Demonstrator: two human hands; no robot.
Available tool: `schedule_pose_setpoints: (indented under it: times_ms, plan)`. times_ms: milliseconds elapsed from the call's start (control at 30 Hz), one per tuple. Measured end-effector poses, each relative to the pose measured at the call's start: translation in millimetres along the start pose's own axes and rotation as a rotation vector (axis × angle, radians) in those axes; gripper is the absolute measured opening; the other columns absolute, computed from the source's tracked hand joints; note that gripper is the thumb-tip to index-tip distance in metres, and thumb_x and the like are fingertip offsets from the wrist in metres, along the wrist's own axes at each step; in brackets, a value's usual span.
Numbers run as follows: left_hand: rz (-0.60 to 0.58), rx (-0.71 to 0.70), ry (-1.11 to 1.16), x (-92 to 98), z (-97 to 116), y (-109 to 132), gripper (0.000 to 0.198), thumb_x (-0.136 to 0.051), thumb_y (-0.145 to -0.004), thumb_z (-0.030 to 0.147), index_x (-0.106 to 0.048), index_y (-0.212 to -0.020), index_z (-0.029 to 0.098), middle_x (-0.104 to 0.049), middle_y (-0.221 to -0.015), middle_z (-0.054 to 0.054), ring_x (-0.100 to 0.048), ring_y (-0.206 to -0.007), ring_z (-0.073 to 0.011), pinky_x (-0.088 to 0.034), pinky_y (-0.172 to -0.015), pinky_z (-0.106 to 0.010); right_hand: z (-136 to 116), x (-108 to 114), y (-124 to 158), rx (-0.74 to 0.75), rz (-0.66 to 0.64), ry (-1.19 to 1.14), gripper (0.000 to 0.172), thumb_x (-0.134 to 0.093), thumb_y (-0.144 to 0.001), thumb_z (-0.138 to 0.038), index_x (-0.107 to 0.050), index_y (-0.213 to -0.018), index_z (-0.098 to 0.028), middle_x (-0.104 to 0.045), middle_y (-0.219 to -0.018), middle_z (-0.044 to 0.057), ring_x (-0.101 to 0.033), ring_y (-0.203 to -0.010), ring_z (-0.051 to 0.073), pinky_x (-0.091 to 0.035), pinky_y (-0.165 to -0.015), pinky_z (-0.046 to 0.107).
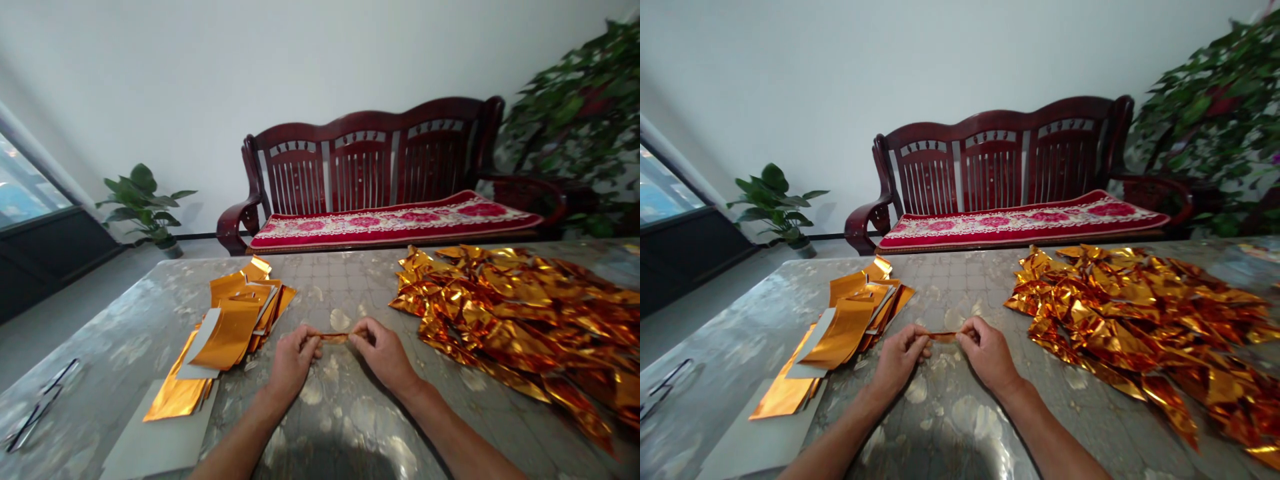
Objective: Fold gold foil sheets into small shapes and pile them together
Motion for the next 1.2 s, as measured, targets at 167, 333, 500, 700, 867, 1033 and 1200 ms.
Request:
schedule_pose_setpoints:
  times_ms: [167, 333, 500, 700, 867, 1033, 1200]
  plan:
    - [0.036, 0.001, -0.029, 3.3, 2, 1, 0.019, -0.056, -0.086, 0.036, -0.066, -0.085, 0.020, -0.070, -0.067, 0.000, -0.068, -0.062, -0.0168, -0.050, -0.061, -0.025, -10, 0, 4, 0.017, -0.004, 0.028, 0.012, -0.060, -0.081, -0.031, -0.061, -0.075, -0.021, -0.063, -0.065, -0.002, -0.057, -0.061, 0.014, -0.040, -0.058, 0.024]
    - [0.086, -0.040, -0.137, 8.1, 13, 2, 0.021, -0.057, -0.087, 0.036, -0.068, -0.079, 0.020, -0.069, -0.065, 0.001, -0.067, -0.062, -0.0157, -0.047, -0.062, -0.023, -12, 0, 5, 0.006, 0.029, 0.071, 0.005, -0.060, -0.076, -0.025, -0.059, -0.074, -0.021, -0.060, -0.062, -0.002, -0.055, -0.057, 0.014, -0.039, -0.055, 0.024]
    - [0.095, -0.046, -0.124, 6.0, 18, 3, 0.014, -0.062, -0.081, 0.032, -0.069, -0.083, 0.020, -0.072, -0.072, 0.000, -0.066, -0.064, -0.0156, -0.048, -0.064, -0.023, -9, -2, 4, -0.011, 0.045, 0.066, 0.002, -0.057, -0.074, -0.023, -0.058, -0.073, -0.021, -0.056, -0.059, -0.003, -0.053, -0.055, 0.014, -0.037, -0.053, 0.023]
    - [0.114, -0.028, -0.125, 4.4, 17, 2, 0.011, -0.059, -0.080, 0.027, -0.067, -0.084, 0.019, -0.070, -0.072, 0.001, -0.063, -0.062, -0.0142, -0.046, -0.062, -0.023, -11, -8, 5, -0.018, 0.048, 0.111, 0.008, -0.053, -0.077, -0.023, -0.060, -0.082, -0.021, -0.065, -0.069, 0.000, -0.060, -0.063, 0.016, -0.041, -0.060, 0.026]
    - [0.137, 0.012, -0.138, 2.3, 7, 1, 0.010, -0.057, -0.080, 0.027, -0.062, -0.077, 0.019, -0.063, -0.061, 0.003, -0.058, -0.056, -0.0132, -0.041, -0.057, -0.022, -14, -11, 6, -0.014, 0.060, 0.233, 0.010, -0.055, -0.081, -0.030, -0.061, -0.082, -0.022, -0.069, -0.077, 0.002, -0.062, -0.070, 0.019, -0.041, -0.064, 0.027]
    - [0.150, 0.015, -0.147, 0.8, 6, -1, 0.013, -0.059, -0.080, 0.031, -0.060, -0.073, 0.019, -0.061, -0.059, 0.003, -0.056, -0.055, -0.0132, -0.036, -0.055, -0.022, -10, -14, 5, -0.035, 0.049, 0.224, 0.015, -0.051, -0.086, -0.031, -0.061, -0.079, -0.022, -0.069, -0.076, 0.002, -0.063, -0.072, 0.019, -0.041, -0.066, 0.028]
    - [0.159, 0.020, -0.119, 0.5, 6, -1, 0.016, -0.059, -0.080, 0.033, -0.060, -0.071, 0.020, -0.063, -0.060, 0.001, -0.059, -0.056, -0.0146, -0.037, -0.056, -0.022, -12, -16, 3, -0.005, 0.045, 0.233, 0.016, -0.050, -0.087, -0.029, -0.063, -0.083, -0.022, -0.070, -0.078, 0.002, -0.064, -0.074, 0.019, -0.041, -0.067, 0.028]
Point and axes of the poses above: each hand's wrist, its own y-axis away from the middle knuckle, its own x-axis out of the back of the hand, z = x × y, the point moved 10 cm from there along -y, towards the middle knuckle
